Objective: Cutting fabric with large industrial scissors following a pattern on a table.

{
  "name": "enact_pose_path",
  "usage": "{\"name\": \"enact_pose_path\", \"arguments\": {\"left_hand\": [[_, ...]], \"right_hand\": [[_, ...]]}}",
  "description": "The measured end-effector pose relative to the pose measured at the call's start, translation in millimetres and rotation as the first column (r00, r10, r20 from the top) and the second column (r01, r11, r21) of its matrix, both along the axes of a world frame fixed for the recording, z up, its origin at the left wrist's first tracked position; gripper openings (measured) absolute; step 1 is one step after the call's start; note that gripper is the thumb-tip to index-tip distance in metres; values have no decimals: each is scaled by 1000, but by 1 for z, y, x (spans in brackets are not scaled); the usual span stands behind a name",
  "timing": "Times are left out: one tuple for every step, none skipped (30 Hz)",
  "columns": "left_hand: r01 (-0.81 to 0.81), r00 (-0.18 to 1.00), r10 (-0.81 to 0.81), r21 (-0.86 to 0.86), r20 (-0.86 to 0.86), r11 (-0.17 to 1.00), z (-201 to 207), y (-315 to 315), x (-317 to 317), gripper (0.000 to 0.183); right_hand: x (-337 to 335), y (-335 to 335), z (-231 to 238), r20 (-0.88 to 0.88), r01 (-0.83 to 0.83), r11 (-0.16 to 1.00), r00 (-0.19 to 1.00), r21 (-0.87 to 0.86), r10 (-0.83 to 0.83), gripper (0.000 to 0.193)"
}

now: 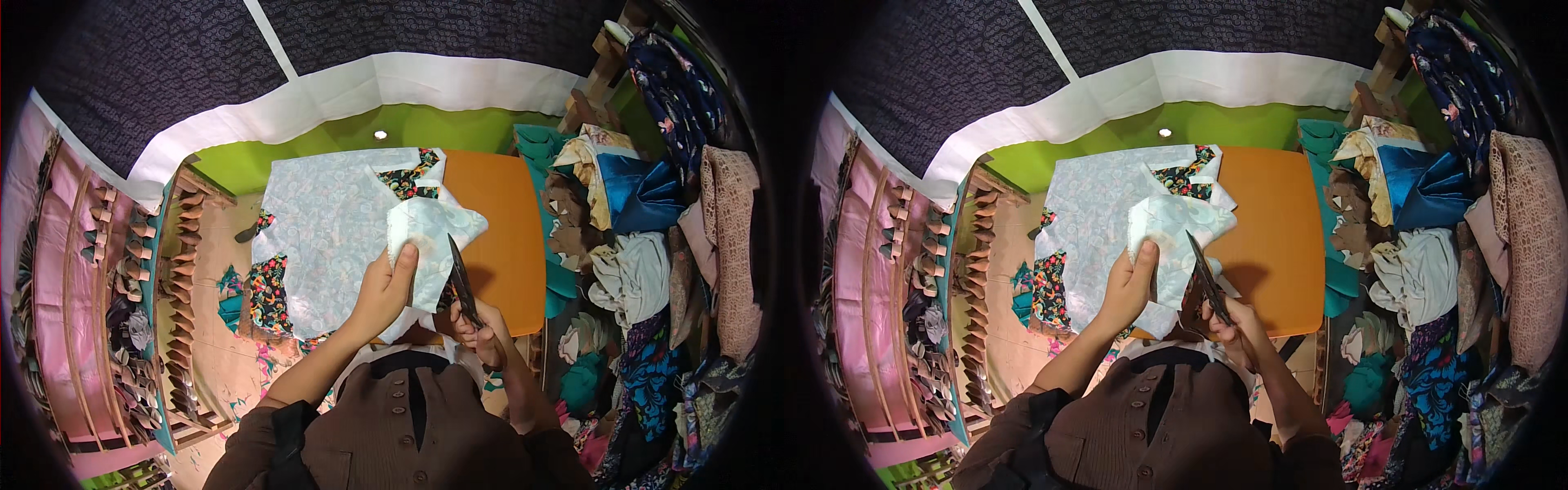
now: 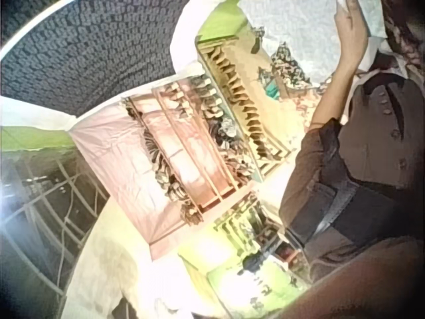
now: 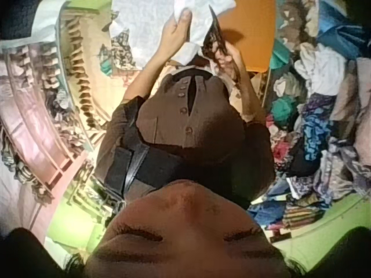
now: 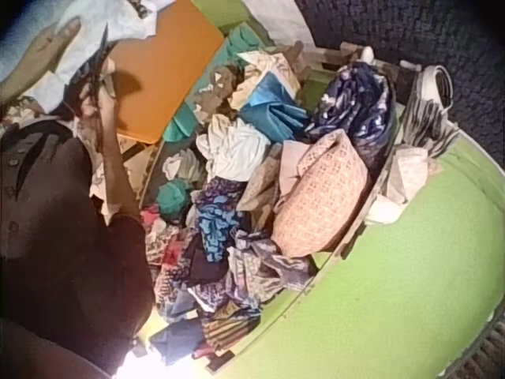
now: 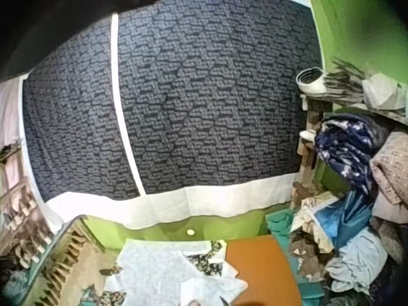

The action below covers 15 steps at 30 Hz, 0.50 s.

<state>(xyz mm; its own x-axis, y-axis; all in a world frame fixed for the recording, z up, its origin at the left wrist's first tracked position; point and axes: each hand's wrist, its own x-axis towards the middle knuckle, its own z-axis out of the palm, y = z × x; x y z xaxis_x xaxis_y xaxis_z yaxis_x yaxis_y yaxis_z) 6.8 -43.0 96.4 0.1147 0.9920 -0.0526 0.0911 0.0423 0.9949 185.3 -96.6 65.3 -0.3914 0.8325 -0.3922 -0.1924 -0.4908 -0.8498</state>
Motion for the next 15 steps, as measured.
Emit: {"name": "enact_pose_path", "arguments": {"left_hand": [[1, 1000, -1, 0, 0, 1000, 0, 0, 0, 40], [7, 1000, -8, -34, -13, 999, -1, 1, -1, 40], [13, 1000, -15, -68, -26, 998, -2, 1, -2, 40], [11, 1000, -13, -69, -28, 998, -2, 1, -3, 40], [11, 999, -13, -45, -34, 999, -3, 2, -3, 41], [12, 999, -12, -21, -39, 1000, -3, 2, -4, 41], [14, 999, -15, -22, -38, 1000, -5, 4, -4, 41], [16, 1000, -16, -4, -6, 1000, -6, 5, -4, 39], [18, 999, -19, 14, 26, 1000, -7, 6, -4, 38], [18, 1000, -19, 14, 25, 1000, -5, 6, -4, 38], [40, 999, -40, 18, 22, 999, 0, 5, -3, 35], [61, 998, -61, 22, 20, 998, 2, 5, -2, 34], [59, 998, -59, 23, 18, 998, 1, 5, -2, 34], [73, 997, -71, 91, -25, 993, -2, 5, -2, 33], [89, 994, -78, 158, -70, 983, -3, 6, -3, 32]], "right_hand": [[0, -1, 0, 0, 1, 1000, 1000, 0, -1, 77], [-1, -2, 1, -19, 15, 999, 1000, 34, -14, 79], [-1, -3, 1, -39, 29, 997, 999, 68, -27, 82], [-1, -2, 4, -41, 27, 997, 999, 67, -25, 82], [-1, -1, 7, -14, 15, 998, 1000, 68, -14, 83], [-1, -1, 9, 12, 2, 998, 1000, 70, -3, 84], [1, -2, 3, 13, 5, 998, 1000, 69, -6, 84], [4, -4, -8, 65, -19, 992, 998, 127, 10, 85], [7, -5, -14, 117, -45, 982, 993, 183, 23, 86], [9, -4, -13, 116, -45, 982, 993, 183, 24, 86], [11, -2, -10, 137, -80, 969, 989, 232, 49, 86], [12, -1, -7, 159, -116, 953, 984, 280, 73, 86], [12, 0, -2, 158, -118, 952, 985, 282, 75, 86], [12, 1, 2, 178, -136, 946, 980, 293, 86, 86], [12, 2, 5, 197, -154, 940, 976, 304, 96, 86]]}}
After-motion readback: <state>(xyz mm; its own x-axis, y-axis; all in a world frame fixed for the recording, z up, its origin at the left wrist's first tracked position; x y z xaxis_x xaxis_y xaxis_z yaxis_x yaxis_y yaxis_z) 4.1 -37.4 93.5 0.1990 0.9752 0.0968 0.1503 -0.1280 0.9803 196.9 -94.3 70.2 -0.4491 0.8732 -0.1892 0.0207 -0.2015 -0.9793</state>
